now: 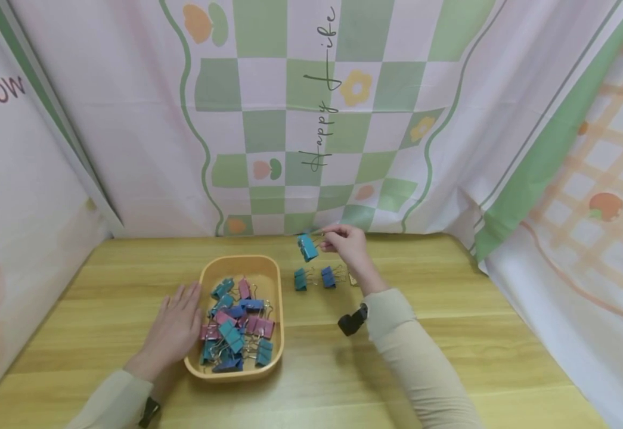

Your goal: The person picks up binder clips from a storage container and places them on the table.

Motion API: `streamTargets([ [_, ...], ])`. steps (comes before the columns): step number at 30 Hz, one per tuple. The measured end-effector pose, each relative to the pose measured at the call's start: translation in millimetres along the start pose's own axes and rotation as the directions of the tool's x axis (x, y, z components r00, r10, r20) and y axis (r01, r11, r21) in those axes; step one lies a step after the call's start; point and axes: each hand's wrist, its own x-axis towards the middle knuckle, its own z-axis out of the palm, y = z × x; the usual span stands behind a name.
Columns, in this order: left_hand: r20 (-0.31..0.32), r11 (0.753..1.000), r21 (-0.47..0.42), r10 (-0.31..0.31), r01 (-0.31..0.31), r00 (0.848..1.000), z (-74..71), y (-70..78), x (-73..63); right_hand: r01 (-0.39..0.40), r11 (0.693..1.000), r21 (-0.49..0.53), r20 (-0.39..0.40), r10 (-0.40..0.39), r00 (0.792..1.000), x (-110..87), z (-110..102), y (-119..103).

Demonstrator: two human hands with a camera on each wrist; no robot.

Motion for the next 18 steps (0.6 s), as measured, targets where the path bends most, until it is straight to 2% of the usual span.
streamTargets([
  [8, -0.002, 1.000, 0.001, 0.003, -0.003, 1.000, 0.6, -0.7, -0.1, -0.048, 0.996, 0.073, -0.062, 0.052, 0.997, 5.3, -27, 0],
  [18, 0.003, 1.000, -0.001, 0.001, -0.001, 1.000, -0.1, -0.2, 0.0, -0.040, 0.985, 0.168, -0.141, 0.064, 0.988, 7.6, -65, 6],
])
